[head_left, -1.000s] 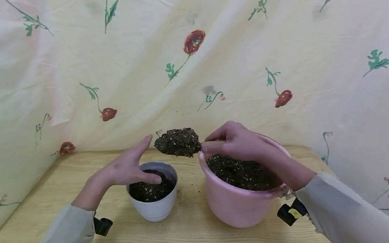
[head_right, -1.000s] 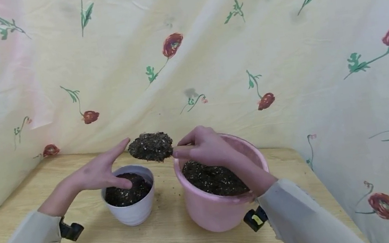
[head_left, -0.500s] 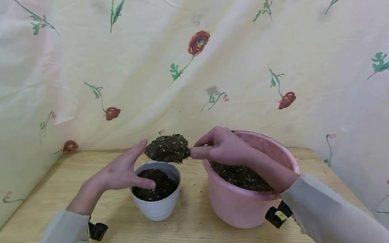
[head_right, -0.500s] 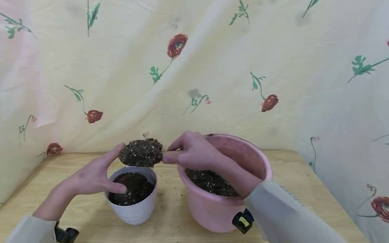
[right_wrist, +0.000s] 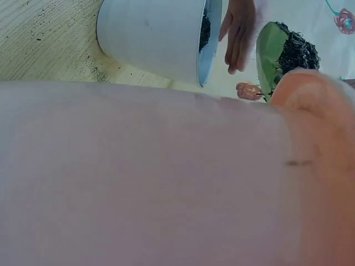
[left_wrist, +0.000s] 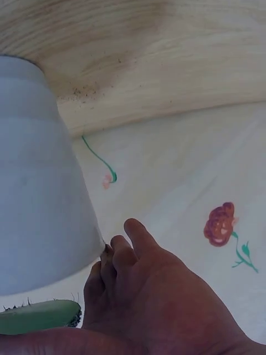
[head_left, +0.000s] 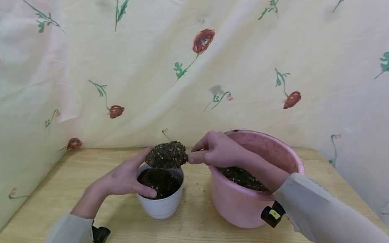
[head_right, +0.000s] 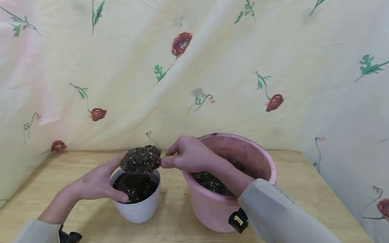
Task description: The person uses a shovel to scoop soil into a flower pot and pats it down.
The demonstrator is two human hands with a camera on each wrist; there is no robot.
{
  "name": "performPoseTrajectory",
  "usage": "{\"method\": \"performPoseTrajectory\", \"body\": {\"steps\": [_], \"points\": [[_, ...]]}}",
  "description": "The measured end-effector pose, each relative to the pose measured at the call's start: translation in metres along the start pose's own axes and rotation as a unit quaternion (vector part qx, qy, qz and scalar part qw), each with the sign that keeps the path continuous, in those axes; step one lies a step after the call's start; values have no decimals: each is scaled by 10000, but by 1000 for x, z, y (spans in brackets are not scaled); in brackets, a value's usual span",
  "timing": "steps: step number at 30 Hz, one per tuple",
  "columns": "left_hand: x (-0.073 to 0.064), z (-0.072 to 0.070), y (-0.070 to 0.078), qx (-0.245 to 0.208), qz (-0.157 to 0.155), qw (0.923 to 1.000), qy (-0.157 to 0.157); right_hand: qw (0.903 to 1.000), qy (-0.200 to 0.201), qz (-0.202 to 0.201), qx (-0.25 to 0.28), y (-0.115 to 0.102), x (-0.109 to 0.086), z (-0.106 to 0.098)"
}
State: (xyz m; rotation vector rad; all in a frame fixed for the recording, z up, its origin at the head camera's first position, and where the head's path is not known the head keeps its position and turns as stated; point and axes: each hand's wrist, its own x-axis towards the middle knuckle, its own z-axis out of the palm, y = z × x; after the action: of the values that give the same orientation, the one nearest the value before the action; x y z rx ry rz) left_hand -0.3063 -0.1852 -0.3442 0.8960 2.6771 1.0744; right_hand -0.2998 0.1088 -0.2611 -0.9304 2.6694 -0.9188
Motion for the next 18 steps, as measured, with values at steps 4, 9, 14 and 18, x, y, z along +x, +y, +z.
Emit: {"method": "performPoseTrajectory", "body": {"steps": [4, 9, 14, 18], "points": [[0, 4, -5, -240, -45, 9997, -53, 9998, -135, 8, -150, 1, 6, 1], [0, 7, -8, -224, -109, 9996, -95, 9985, -290, -45, -452, -1, 9, 0], [-1, 8, -11, -145, -237, 9996, -108, 9958, -410, -38, -824, -5, 13, -2], [-2, 10, -12, -101, -252, 9996, -94, 9919, -544, -25, -1151, -6, 17, 0]]}}
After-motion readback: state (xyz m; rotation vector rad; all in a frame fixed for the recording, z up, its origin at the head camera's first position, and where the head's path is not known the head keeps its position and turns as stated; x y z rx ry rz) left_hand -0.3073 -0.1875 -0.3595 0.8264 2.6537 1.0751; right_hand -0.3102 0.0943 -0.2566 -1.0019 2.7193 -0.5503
